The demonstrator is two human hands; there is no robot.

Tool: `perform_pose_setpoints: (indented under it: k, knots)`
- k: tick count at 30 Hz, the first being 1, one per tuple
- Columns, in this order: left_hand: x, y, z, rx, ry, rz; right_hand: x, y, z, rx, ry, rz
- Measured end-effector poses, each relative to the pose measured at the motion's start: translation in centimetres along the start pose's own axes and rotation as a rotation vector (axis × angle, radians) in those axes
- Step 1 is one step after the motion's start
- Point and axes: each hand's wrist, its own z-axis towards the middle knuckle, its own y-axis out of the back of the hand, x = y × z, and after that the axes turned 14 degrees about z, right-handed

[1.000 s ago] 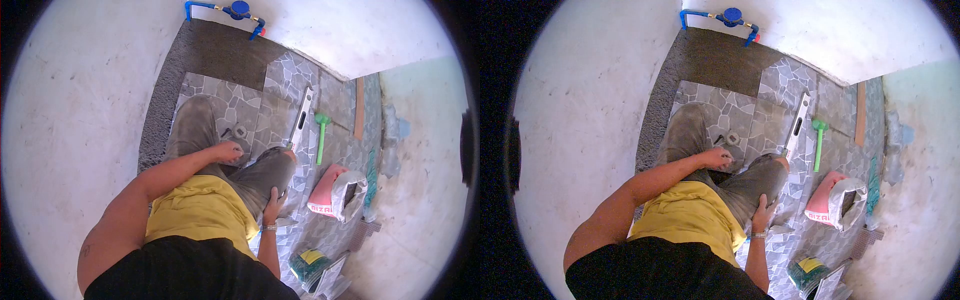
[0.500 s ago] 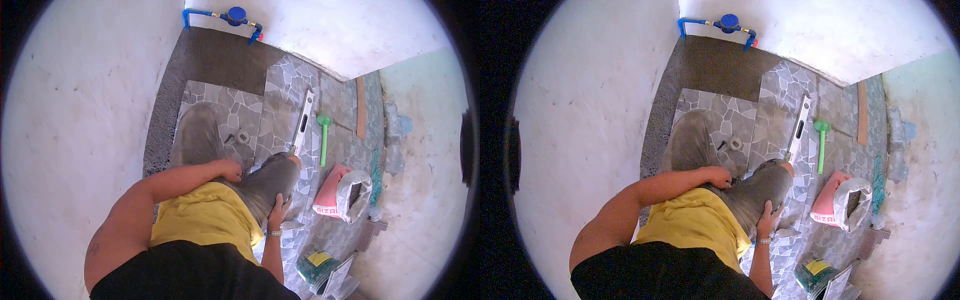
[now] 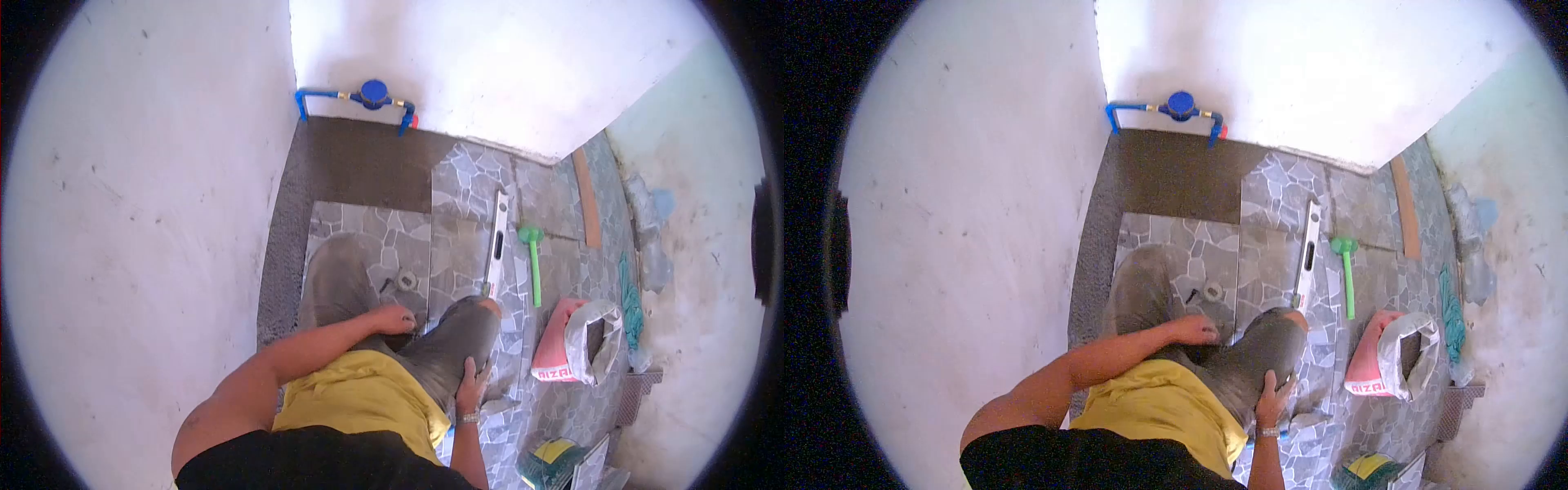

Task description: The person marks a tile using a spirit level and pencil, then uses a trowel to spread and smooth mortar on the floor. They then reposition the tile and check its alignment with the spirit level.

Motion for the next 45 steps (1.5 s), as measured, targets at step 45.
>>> perform_pose_setpoints:
  k: [45]
  knots:
    - [23.5,54.1,22.7,-0.752,0.620,0.547,6.6,-15.0,21.1,0.159,-0.394,-0.862]
